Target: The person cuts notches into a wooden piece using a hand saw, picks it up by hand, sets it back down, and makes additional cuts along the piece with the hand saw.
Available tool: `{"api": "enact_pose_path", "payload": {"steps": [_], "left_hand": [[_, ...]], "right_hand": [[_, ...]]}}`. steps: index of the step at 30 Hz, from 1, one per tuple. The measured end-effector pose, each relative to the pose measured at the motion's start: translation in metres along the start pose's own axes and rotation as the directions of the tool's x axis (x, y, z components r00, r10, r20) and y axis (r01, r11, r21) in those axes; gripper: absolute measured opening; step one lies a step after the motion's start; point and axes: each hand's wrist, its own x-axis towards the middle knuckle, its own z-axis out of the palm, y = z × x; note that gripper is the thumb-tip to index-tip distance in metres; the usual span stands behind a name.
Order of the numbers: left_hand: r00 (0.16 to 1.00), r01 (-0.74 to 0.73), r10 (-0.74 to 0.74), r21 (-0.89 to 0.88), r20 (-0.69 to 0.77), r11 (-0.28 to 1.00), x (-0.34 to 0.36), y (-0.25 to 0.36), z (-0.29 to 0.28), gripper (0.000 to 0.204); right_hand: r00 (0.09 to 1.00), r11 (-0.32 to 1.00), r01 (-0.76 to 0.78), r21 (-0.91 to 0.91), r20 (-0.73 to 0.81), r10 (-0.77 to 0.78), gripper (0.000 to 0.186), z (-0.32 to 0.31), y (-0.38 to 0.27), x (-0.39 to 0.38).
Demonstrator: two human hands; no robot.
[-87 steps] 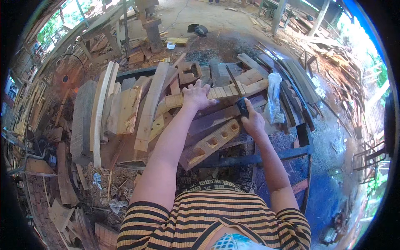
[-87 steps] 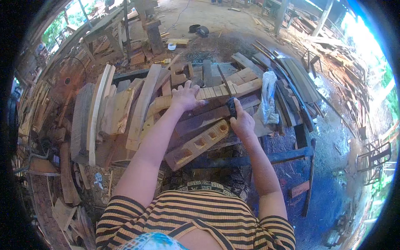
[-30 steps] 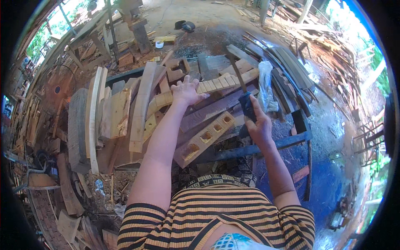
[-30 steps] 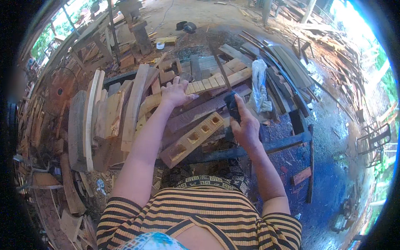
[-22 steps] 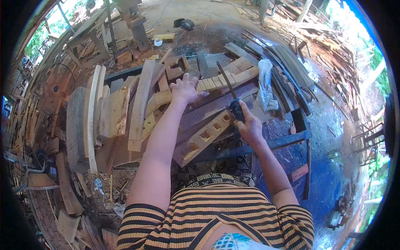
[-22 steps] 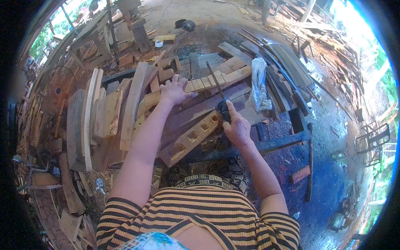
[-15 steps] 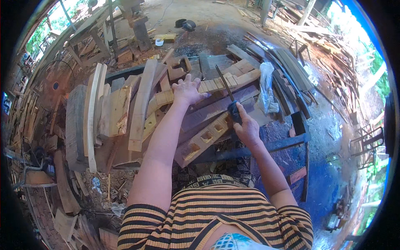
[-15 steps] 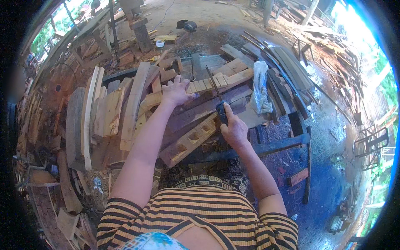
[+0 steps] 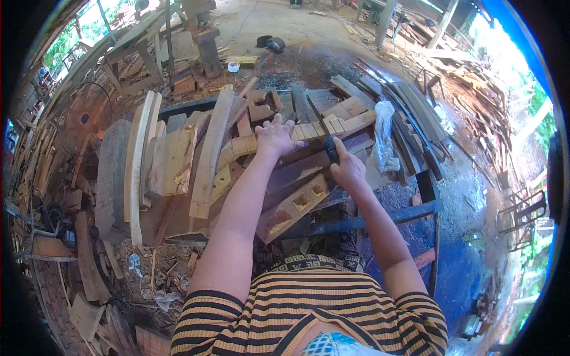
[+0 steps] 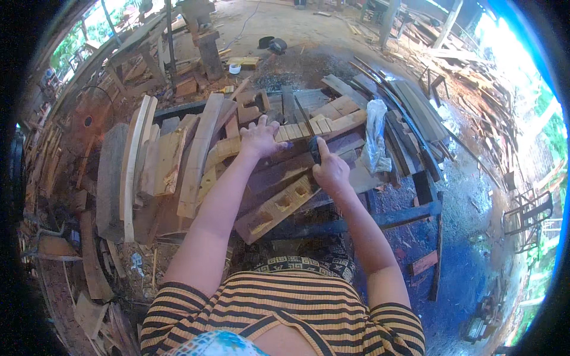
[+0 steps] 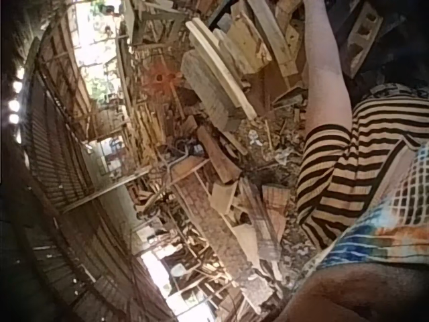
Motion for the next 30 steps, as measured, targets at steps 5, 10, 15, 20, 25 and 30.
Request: {"api": "enact_pose_path", "payload": {"steps": [5, 10, 15, 20, 25, 30], "left_hand": [[0.999, 0.012, -0.012, -0.016, 0.033, 1.0, -0.002, -0.001, -0.003, 0.068], [1.0, 0.005, -0.005, -0.025, 0.024, 1.0, -0.005, -0.003, -0.005, 0.068], [0.999, -0.007, 0.008, -0.011, 0.05, 1.0, -0.003, -0.004, -0.006, 0.07], [1.0, -0.007, 0.007, -0.001, 0.012, 1.0, 0.003, -0.002, 0.003, 0.072], [1.0, -0.01, 0.01, 0.003, 0.014, 1.0, 0.001, 0.0, 0.002, 0.073], [1.0, 0.002, -0.002, -0.016, 0.019, 1.0, 0.0, -0.004, 0.0, 0.074]], "right_hand": [[1.0, 1.0, -0.018, -0.008, 0.014, 0.019, 0.072, 0.003, -0.006, 0.004], [0.999, 0.999, 0.044, 0.027, 0.009, -0.044, 0.073, -0.013, 0.007, -0.079], [0.998, 1.0, -0.006, 0.023, 0.055, 0.004, 0.076, -0.029, 0.005, -0.084], [0.997, 1.0, -0.018, 0.005, 0.071, 0.017, 0.074, -0.003, 0.0, 0.0], [1.0, 1.0, 0.016, -0.004, 0.008, -0.016, 0.073, 0.005, 0.004, 0.002], [0.999, 0.999, 0.032, 0.014, 0.032, -0.032, 0.076, -0.018, 0.009, -0.09]]}}
